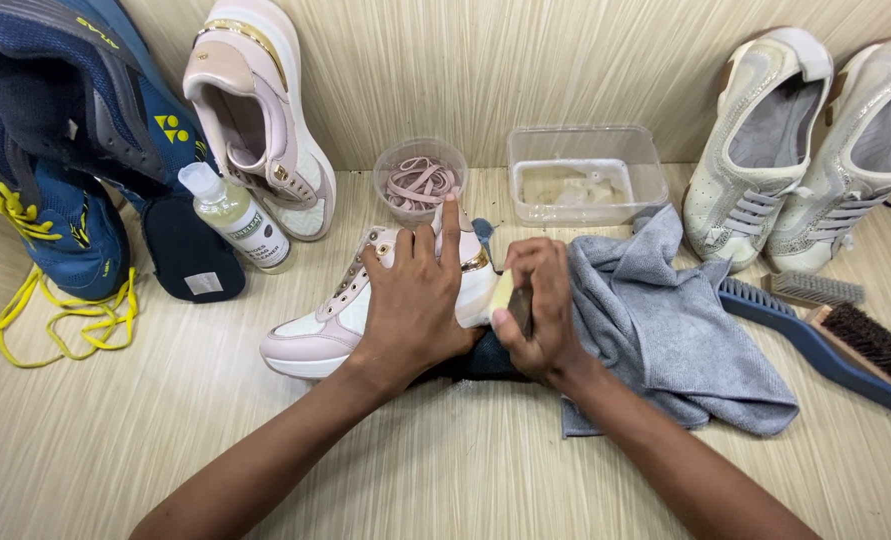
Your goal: The person scrubs a light pink sneaker with a brush and wipes it with a cloth, focusing on the sole and upper surfaces. They repeatedly dip the brush into a container of soapy water and continue scrubbing and wiping the shoe throughout the clip.
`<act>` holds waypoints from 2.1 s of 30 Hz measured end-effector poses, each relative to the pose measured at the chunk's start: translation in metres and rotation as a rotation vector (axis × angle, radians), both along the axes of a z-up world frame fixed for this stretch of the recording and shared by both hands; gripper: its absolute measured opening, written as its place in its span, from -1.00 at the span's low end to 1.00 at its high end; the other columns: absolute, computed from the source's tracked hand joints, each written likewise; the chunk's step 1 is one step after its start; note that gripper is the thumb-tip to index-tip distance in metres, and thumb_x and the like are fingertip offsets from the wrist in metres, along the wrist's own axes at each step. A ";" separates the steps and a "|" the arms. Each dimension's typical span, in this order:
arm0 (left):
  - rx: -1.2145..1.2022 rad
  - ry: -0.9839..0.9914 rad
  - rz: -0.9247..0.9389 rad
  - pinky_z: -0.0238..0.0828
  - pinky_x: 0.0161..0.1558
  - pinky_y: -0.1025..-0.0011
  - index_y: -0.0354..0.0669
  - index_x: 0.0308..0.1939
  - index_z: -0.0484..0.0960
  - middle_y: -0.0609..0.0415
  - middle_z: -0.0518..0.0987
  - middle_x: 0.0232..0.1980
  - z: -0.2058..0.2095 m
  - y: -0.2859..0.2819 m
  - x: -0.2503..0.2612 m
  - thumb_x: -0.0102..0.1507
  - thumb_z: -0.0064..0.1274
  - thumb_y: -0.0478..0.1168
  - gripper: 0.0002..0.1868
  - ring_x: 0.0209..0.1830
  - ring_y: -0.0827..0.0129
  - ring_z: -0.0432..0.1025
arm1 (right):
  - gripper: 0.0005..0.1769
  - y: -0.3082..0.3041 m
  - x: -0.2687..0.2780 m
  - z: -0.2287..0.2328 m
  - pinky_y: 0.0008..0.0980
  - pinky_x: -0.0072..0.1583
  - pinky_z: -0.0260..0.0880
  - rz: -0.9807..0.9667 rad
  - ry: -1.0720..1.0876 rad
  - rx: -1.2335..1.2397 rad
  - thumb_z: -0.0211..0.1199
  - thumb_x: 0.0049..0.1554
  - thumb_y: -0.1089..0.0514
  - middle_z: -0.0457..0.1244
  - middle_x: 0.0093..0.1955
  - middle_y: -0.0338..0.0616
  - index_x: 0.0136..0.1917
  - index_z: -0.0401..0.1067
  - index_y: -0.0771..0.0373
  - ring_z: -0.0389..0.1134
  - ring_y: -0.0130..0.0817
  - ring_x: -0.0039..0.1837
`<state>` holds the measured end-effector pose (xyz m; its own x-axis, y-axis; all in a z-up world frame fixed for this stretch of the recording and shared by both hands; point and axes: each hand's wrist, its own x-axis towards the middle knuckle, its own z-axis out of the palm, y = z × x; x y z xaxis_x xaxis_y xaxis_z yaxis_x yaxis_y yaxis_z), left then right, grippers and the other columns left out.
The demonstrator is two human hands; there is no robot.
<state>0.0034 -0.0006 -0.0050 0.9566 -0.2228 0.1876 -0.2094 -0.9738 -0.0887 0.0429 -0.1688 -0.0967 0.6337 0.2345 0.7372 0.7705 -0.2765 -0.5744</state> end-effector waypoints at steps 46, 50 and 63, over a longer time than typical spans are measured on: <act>-0.054 0.023 -0.037 0.25 0.01 -0.53 -0.46 0.63 -0.10 -0.17 0.50 -0.05 0.006 0.001 0.002 -0.20 0.47 0.25 0.57 0.02 0.04 0.41 | -0.68 -0.010 0.007 0.004 -0.11 0.07 0.08 0.083 0.299 0.033 -0.01 0.14 -0.13 0.16 -0.05 0.02 -0.07 0.04 0.12 0.12 -0.10 0.00; -0.049 0.063 -0.031 0.26 0.02 -0.51 -0.46 0.63 -0.12 -0.18 0.50 -0.03 0.007 0.002 -0.001 -0.17 0.46 0.25 0.56 0.04 0.04 0.40 | -0.64 -0.010 -0.001 0.002 -0.15 0.11 0.10 0.110 0.253 0.038 -0.01 0.13 -0.19 0.16 -0.04 -0.02 -0.12 0.06 0.10 0.13 -0.12 0.03; -0.032 0.070 -0.013 0.25 0.05 -0.50 -0.42 0.64 -0.16 -0.16 0.48 0.00 0.008 0.002 0.000 -0.13 0.41 0.30 0.55 0.04 0.06 0.38 | -0.66 -0.002 -0.015 0.021 -0.11 0.17 0.08 0.025 0.145 0.005 -0.04 0.14 -0.20 0.11 -0.04 -0.08 -0.12 0.07 0.07 0.10 -0.09 0.08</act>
